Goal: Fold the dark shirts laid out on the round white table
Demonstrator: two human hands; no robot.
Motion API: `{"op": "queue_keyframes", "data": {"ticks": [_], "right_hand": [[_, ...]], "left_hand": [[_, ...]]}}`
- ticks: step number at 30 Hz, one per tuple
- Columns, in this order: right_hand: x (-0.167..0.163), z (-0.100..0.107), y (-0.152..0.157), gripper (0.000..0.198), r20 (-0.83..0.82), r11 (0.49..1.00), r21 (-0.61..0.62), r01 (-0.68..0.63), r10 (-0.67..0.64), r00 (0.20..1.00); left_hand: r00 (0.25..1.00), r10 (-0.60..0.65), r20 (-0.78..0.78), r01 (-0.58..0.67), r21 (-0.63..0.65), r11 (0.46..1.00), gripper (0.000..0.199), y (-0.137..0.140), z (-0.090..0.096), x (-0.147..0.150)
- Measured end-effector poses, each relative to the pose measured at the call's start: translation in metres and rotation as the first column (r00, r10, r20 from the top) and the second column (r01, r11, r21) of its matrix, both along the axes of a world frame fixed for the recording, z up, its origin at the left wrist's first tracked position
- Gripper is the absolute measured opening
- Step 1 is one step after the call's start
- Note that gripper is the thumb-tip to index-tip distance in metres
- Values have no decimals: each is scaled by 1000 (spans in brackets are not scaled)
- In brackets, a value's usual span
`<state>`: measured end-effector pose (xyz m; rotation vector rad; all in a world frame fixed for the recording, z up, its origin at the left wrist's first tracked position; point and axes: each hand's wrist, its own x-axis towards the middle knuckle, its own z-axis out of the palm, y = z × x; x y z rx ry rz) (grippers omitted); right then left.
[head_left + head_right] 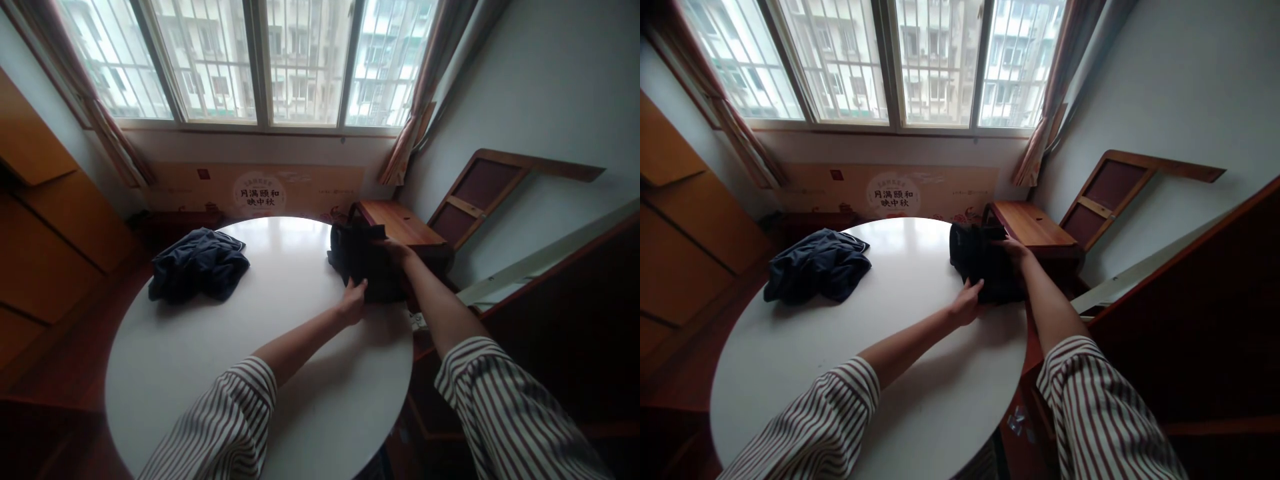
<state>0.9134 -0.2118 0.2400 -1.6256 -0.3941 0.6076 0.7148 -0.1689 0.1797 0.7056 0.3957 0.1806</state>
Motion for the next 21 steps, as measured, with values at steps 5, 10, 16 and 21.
{"op": "queue_keyframes", "data": {"ticks": [5,10,16,21], "right_hand": [[10,-24,17,41,34,994,-102,27,-24,999],[23,-22,17,50,173,988,-142,52,-27,985],[14,-10,33,65,532,947,-267,181,-12,847],[-30,-32,54,58,782,784,-575,234,442,440]], "left_hand": [[994,-54,-93,50,-49,998,39,11,-7,4],[961,-238,-143,241,1,971,36,14,-1,0],[779,-544,-313,599,111,793,58,22,5,-14],[674,-606,-423,739,381,556,50,26,-3,-44]]}}
